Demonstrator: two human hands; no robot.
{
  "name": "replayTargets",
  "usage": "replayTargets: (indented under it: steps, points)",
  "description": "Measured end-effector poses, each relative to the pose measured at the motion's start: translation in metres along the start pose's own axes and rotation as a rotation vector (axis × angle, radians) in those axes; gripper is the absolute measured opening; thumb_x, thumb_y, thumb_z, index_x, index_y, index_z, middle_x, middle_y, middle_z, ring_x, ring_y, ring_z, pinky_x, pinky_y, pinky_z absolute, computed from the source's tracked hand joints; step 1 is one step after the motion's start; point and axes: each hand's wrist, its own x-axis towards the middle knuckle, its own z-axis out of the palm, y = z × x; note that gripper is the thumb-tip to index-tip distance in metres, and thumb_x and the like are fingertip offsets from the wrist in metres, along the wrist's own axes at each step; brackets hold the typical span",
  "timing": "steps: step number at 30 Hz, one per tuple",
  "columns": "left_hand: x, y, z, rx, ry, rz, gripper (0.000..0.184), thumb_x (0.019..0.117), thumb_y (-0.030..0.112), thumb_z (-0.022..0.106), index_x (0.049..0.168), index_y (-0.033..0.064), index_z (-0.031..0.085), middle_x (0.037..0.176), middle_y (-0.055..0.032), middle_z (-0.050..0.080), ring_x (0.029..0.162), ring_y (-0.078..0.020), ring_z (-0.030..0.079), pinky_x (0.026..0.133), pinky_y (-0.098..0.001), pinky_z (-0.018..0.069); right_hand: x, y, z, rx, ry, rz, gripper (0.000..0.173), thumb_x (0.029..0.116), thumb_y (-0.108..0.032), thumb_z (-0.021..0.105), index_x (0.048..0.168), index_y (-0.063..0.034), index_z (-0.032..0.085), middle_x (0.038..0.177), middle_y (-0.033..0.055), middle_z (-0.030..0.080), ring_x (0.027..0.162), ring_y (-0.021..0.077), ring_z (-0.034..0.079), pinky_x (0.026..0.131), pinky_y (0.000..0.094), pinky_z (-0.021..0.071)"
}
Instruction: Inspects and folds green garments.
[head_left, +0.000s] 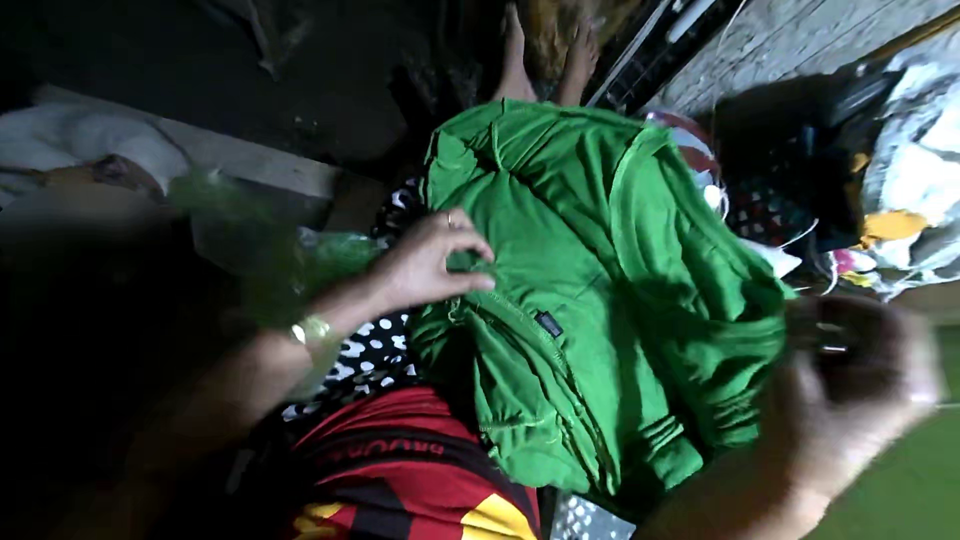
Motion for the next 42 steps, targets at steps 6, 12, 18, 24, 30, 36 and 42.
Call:
replayTargets:
  steps: [6, 12, 18, 24, 30, 36, 42]
  points:
    - [0.002, 0.015, 0.002, -0.080, 0.139, -0.075, 0.010, 0.0936, 0.011, 0.069, 0.089, 0.0023, 0.071, 0.091, -0.0045, 0.064, 0.079, -0.0056, 0.057, 0.072, -0.0189, 0.0483, -0.008, -0.081, 0.101, 0.110, -0.546, -0.346, 0.032, 0.0862, -0.023, 0.077, 0.106, 0.0011, 0.069, 0.100, 0.0222, 0.067, 0.064, 0.0311, 0.068, 0.055, 0.0463, 0.0570]
    - [-0.005, 0.021, 0.001, -0.037, 0.388, -0.001, 0.024, 0.0939, 0.022, 0.069, 0.100, -0.0007, 0.069, 0.096, -0.0070, 0.065, 0.080, -0.0037, 0.061, 0.074, -0.0175, 0.0523, 0.005, -0.069, 0.099, 0.256, -0.481, -0.268, 0.017, 0.0873, -0.002, 0.061, 0.098, 0.0004, 0.074, 0.096, 0.0173, 0.067, 0.071, 0.0241, 0.067, 0.062, 0.0415, 0.0572]
    - [0.017, 0.038, 0.052, 0.232, 0.422, -0.057, 0.079, 0.0798, 0.033, 0.083, 0.142, -0.0021, 0.050, 0.124, -0.0281, 0.061, 0.103, -0.0435, 0.064, 0.082, -0.0586, 0.0539, 0.016, -0.055, 0.091, 0.319, -0.292, -0.246, 0.015, 0.0864, 0.002, 0.063, 0.099, 0.0035, 0.069, 0.089, 0.0112, 0.061, 0.072, 0.0108, 0.057, 0.063, 0.0210, 0.0498]
    - [0.020, 0.011, 0.043, 0.173, 0.336, 0.167, 0.036, 0.0786, -0.016, 0.059, 0.114, -0.0084, 0.062, 0.121, -0.0274, 0.062, 0.111, -0.0354, 0.064, 0.097, -0.0412, 0.0529, 0.006, -0.020, 0.095, 0.169, -0.188, -0.347, 0.012, 0.0793, 0.008, 0.069, 0.090, 0.0051, 0.070, 0.097, 0.0214, 0.063, 0.078, 0.0245, 0.065, 0.067, 0.0324, 0.0566]
    - [-0.014, -0.014, 0.022, -0.030, 0.117, 0.076, 0.033, 0.0984, 0.023, 0.053, 0.107, -0.0011, 0.074, 0.136, -0.0191, 0.062, 0.130, -0.0221, 0.057, 0.112, -0.0370, 0.0440, -0.009, 0.006, 0.112, 0.581, -0.349, -0.124, 0.015, 0.0830, 0.007, 0.058, 0.091, 0.0048, 0.070, 0.105, 0.0120, 0.068, 0.094, 0.0067, 0.064, 0.081, 0.0194, 0.0534]
    - [0.028, 0.028, 0.037, 0.095, 0.137, 0.021, 0.042, 0.0924, 0.037, 0.070, 0.108, -0.0021, 0.074, 0.097, -0.0160, 0.065, 0.079, -0.0177, 0.061, 0.070, -0.0309, 0.0518, -0.009, 0.002, 0.109, 0.662, -0.377, -0.002, 0.019, 0.0843, 0.009, 0.057, 0.100, 0.0026, 0.066, 0.089, 0.0003, 0.066, 0.069, -0.0058, 0.052, 0.062, 0.0104, 0.0443]
    - [0.033, 0.022, 0.048, 0.023, 0.122, 0.140, 0.015, 0.0932, 0.016, 0.071, 0.090, 0.0038, 0.078, 0.089, -0.0091, 0.069, 0.072, -0.0048, 0.059, 0.069, -0.0159, 0.0479, 0.005, -0.004, 0.094, 0.586, -0.583, 0.064, 0.031, 0.0894, -0.008, 0.061, 0.120, -0.0022, 0.056, 0.100, 0.0021, 0.069, 0.079, 0.0008, 0.063, 0.068, 0.0174, 0.0524]
